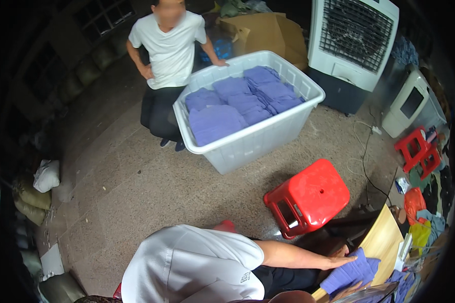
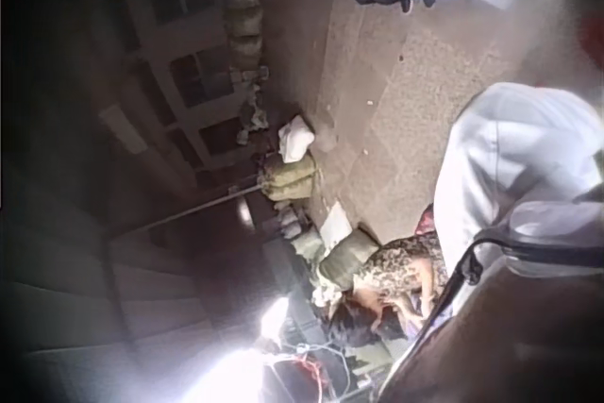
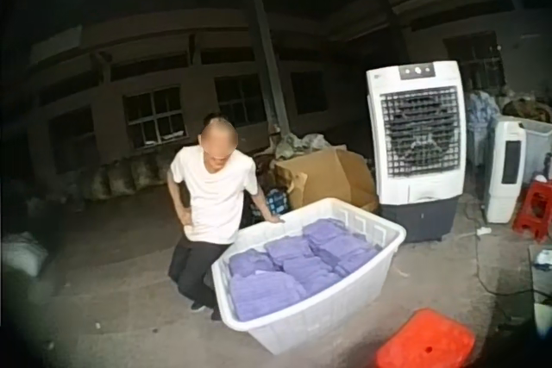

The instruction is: Folding and inspecting purple garments at a workshop table.

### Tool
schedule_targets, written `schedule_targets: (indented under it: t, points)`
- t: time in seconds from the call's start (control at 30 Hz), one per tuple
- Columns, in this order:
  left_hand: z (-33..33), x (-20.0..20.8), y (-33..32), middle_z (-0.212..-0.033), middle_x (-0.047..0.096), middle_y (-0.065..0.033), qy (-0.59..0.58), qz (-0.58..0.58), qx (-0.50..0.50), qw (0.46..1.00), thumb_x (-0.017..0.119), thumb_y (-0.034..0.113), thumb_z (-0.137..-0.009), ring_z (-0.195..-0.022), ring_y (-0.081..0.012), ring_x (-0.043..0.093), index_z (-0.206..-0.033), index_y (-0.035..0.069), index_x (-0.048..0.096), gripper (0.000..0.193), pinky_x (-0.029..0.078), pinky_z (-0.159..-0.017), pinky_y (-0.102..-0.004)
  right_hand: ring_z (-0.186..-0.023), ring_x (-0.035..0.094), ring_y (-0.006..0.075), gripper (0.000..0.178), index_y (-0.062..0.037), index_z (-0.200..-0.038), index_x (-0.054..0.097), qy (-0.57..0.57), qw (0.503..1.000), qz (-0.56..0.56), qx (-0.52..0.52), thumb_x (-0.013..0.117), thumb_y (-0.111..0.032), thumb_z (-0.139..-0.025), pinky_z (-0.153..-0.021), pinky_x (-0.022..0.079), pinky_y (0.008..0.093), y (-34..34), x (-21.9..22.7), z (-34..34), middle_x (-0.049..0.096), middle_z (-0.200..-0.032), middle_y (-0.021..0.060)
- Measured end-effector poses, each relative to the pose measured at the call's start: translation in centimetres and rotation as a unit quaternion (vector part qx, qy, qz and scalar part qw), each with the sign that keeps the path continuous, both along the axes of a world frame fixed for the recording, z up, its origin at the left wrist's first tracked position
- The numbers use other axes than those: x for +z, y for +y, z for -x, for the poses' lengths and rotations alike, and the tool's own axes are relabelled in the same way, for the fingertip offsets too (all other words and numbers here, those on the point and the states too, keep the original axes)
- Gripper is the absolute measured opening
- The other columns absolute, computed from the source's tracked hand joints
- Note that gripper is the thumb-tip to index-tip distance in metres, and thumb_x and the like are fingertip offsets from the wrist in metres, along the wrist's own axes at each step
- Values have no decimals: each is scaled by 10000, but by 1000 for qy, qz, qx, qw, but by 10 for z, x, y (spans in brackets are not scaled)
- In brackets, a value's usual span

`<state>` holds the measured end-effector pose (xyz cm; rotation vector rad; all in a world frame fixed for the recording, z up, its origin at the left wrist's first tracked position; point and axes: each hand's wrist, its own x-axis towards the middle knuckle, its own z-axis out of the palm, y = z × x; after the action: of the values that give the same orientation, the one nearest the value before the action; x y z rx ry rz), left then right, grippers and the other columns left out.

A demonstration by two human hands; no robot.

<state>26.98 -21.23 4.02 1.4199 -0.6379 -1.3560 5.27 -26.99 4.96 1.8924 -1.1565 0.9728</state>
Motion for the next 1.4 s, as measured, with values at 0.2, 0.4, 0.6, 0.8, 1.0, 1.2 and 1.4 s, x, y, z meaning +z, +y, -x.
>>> schedule_targets:
  t: [0.2, 0.4, 0.6, 0.8, 1.0, 1.2, 1.4]
  points:
    - [1, 27, 15, -1500, 500, -231, -305, 208, 68, 927, 639, 262, -1005, -1473, -429, 428, -1505, 19, 426, 596, 372, -1207, -524, -1312, 602, 522, 653, -188, -1561, 576, 134, 942, -240, -194, 442, -632, -1101, -1081, 451, 709, 21, -22, -3, 644, -1397, 292]
    - [-7, -39, -13, -1710, 336, -280, -504, 398, -182, 745, 639, 294, -932, -1634, -414, 250, -1561, -63, 450, 748, 165, -1301, -642, -1372, 561, 534, 706, -191, -1597, 543, 117, 951, -219, -184, 440, -669, -1088, -1106, 432, 715, 37, 0, -50, 584, -1501, 302]
    - [-20, 3, 13, -1561, 549, -229, -598, 424, -121, 669, 605, 350, -947, -1496, -428, 446, -1443, -4, 619, 610, 278, -1222, -712, -1501, 444, 451, 567, -138, -1569, 592, 9, 937, -343, -60, 587, -434, -1086, -1281, 283, 555, 20, -29, -20, 503, -1638, 234]
    - [-31, 24, -29, -1715, 382, -218, -610, 274, -220, 710, 656, 444, -1002, -1593, -384, 343, -1630, -17, 411, 817, 254, -1290, -573, -1627, 234, 471, 783, -252, -1678, 431, -69, 881, -452, -123, 580, -648, -1020, -1264, 140, 733, -24, 15, -70, 311, -1747, 244]
    - [-27, 20, -90, -1737, 318, -248, -622, 266, -215, 704, 635, 494, -1022, -1627, -417, 259, -1658, -35, 340, 878, 179, -1336, -536, -1622, 224, 495, 786, -239, -1671, 444, -93, 881, -452, -105, 566, -661, -1020, -1246, 136, 765, -77, 22, -74, 309, -1736, 273]
    - [-34, 18, -125, -1739, 312, -246, -658, 251, -226, 673, 555, 569, -1051, -1627, -412, 240, -1655, -51, 341, 892, 148, -1336, -533, -1618, 221, 508, 787, -227, -1661, 461, -105, 881, -452, -91, 541, -681, -1023, -1239, 126, 777, -108, 17, -82, 307, -1733, 282]
    - [-28, 28, -123, -1756, 289, -230, -661, 212, -251, 675, 562, 610, -1025, -1640, -420, 203, -1677, -26, 313, 944, 127, -1337, -538, -1623, 207, 505, 804, -236, -1679, 427, -96, 878, -458, -99, 517, -699, -1028, -1244, 114, 775, -110, 18, -75, 286, -1743, 279]
